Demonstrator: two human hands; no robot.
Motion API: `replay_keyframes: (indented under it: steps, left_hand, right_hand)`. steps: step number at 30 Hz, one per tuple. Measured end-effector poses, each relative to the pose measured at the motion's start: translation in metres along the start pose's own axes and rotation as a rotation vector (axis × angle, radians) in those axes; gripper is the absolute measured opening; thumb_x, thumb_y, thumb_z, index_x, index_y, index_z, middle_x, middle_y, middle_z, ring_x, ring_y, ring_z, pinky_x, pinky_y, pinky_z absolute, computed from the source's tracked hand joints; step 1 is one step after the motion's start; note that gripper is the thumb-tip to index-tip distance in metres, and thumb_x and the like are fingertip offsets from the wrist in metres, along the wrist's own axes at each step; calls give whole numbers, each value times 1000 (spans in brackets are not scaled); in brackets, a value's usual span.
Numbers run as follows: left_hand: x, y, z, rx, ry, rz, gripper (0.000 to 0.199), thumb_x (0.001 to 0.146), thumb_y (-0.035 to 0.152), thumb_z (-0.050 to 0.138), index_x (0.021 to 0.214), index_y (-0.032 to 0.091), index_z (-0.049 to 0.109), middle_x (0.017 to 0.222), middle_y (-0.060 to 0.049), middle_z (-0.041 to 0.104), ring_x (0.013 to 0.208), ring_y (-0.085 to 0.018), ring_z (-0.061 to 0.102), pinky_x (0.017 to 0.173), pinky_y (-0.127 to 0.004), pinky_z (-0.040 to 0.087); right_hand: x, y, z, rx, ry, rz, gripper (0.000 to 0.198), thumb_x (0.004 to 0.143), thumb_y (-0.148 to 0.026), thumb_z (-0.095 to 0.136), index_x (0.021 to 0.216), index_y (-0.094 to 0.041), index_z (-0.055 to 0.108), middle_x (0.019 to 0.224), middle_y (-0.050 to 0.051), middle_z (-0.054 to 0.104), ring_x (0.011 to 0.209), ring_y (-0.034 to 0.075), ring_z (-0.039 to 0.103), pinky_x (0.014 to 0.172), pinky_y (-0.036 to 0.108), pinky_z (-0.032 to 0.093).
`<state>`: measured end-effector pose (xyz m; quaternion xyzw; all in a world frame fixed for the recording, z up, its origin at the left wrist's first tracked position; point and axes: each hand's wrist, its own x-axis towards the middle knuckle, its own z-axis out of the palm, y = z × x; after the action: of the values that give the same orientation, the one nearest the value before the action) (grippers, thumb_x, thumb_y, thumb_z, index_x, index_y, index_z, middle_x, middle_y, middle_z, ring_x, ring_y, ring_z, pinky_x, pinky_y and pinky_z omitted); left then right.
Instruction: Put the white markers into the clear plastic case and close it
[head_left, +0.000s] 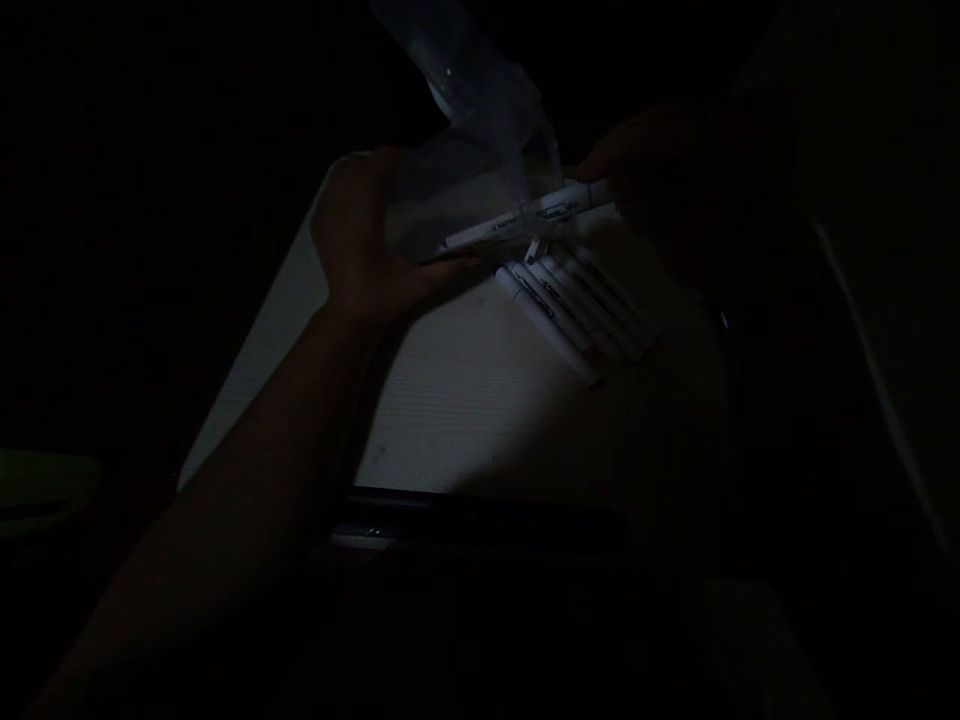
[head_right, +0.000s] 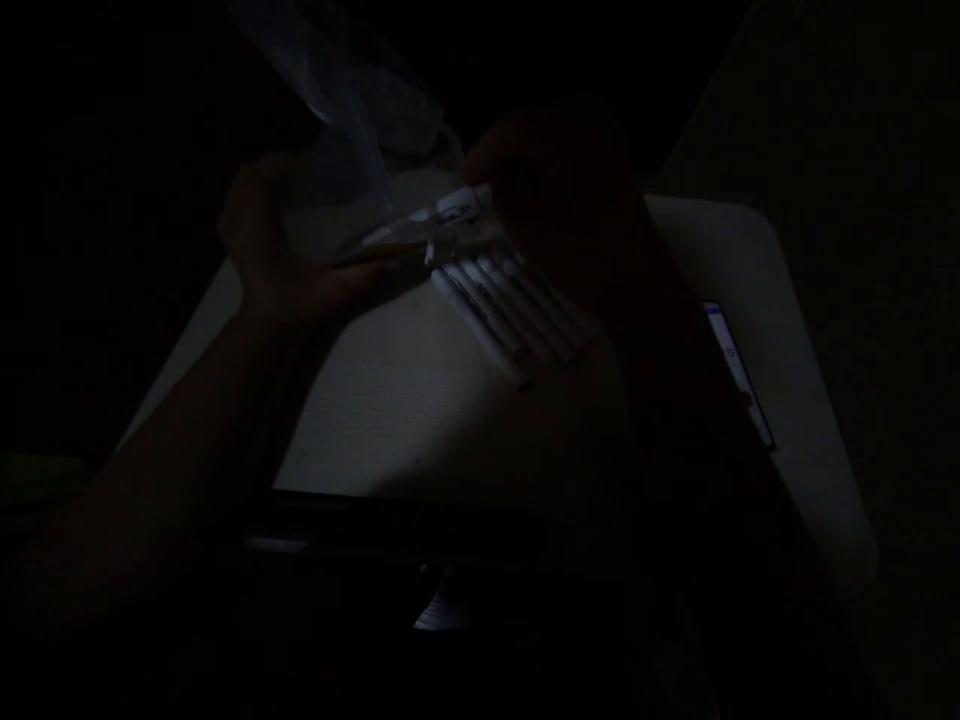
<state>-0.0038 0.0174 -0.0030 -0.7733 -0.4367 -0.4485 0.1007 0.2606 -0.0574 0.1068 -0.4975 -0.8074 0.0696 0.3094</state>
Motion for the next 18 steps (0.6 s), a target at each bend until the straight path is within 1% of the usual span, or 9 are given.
replay_keyframes:
  steps: [3,5,6,10,13,18]
  left_hand:
    - [-2,2,-2,17,-1,13,101,53,89,64,129,25,47,123,-6,61,121,-35,60,104,-57,50]
    - [-2,3,-3,6,-33,-29,98,56,90,60,130,28,46,127,-5,59,125,-35,57,107,-56,48]
    - [-2,3,-3,-2,-52,-50,98,57,91,58,131,28,45,128,-5,59,127,-35,56,109,-56,47]
    - [0,5,-5,-8,-110,-80,102,58,93,55,132,24,45,130,-7,58,130,-36,53,111,-57,44]
    - [1,8,-6,-10,-137,-95,100,58,93,55,132,26,47,131,-5,59,132,-35,52,112,-54,44]
    - [-1,10,-6,-5,-114,-86,100,58,93,54,131,26,46,129,-6,59,129,-35,53,109,-55,45]
  right_hand:
    - [3,-8,1,-4,-53,63,30,90,-3,51,110,-11,73,116,1,70,118,14,61,117,32,41]
    - [4,-11,4,-12,-105,85,32,90,-3,50,112,-14,73,115,1,70,116,13,62,112,30,45]
    - [4,-12,5,-20,-105,83,33,91,-4,50,112,-15,73,114,0,70,113,13,63,109,29,47]
    - [4,-12,10,2,-142,50,31,91,-6,49,109,-14,74,107,0,71,100,12,65,98,27,50]
    - [5,-11,14,45,-179,50,31,90,-5,48,106,-12,73,105,-1,71,99,11,65,97,25,49]
    - [7,-11,20,30,-203,43,33,91,-5,46,106,-17,73,105,-4,71,100,7,63,98,20,48]
